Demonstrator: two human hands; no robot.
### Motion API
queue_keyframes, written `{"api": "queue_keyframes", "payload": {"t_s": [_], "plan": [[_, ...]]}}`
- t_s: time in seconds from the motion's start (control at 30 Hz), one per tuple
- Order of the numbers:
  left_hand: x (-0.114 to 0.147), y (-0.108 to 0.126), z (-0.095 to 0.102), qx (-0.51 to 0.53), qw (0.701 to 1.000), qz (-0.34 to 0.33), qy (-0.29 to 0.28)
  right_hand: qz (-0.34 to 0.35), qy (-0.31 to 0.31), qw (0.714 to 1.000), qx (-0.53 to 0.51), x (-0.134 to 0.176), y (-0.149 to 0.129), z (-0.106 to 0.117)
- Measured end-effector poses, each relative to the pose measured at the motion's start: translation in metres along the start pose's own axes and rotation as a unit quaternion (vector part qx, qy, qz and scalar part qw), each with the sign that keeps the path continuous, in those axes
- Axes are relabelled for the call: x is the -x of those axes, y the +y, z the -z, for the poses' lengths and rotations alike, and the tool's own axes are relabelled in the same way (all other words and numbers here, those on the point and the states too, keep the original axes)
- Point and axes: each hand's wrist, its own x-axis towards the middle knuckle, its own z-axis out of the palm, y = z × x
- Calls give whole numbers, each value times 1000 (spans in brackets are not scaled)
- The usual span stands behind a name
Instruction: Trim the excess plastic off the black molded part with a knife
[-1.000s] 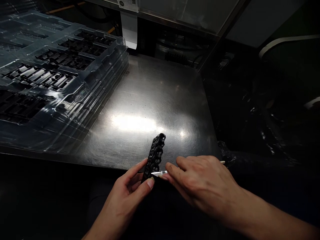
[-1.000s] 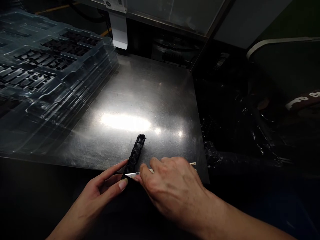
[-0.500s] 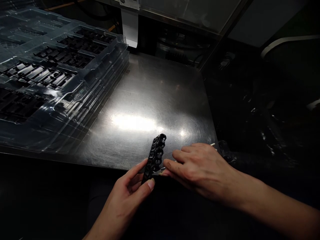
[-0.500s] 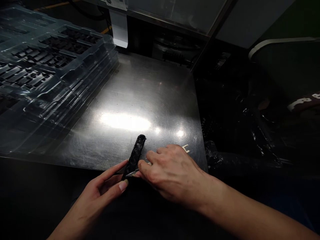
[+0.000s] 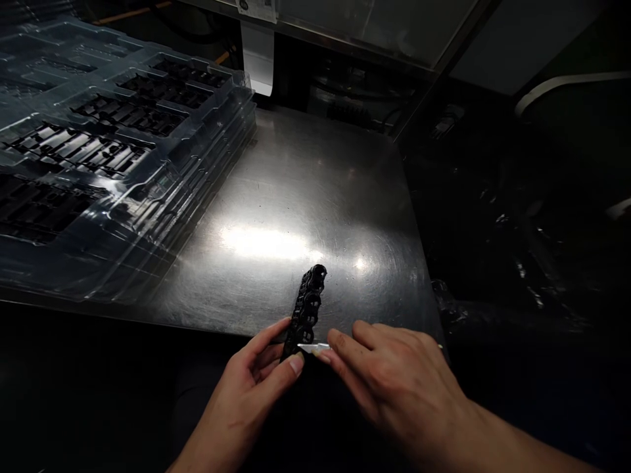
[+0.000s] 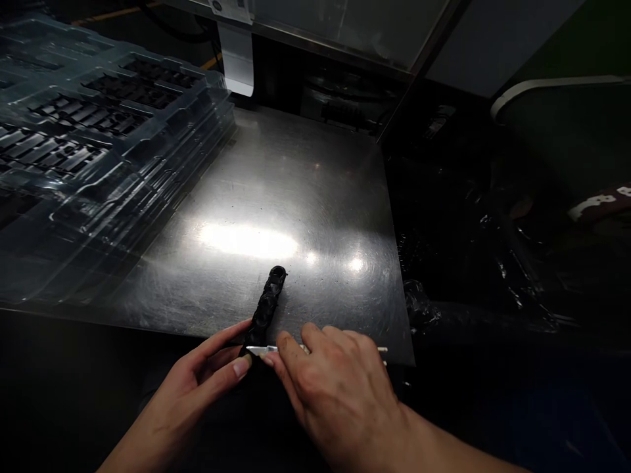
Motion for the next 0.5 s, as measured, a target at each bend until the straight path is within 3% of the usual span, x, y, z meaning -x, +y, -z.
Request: {"api": "queue_keyframes", "payload": {"t_s": [0.13,0.3,0.5], "plan": [[2,3,-6,0,1000,0,13,-40,13,999,0,12,-12,-7],[7,4,-16,9,999,-4,42,-54,73,996,28,19,-18,-16],[8,4,-23,21,999,16,41,-95,111,989,10,24,-26,-22]]}}
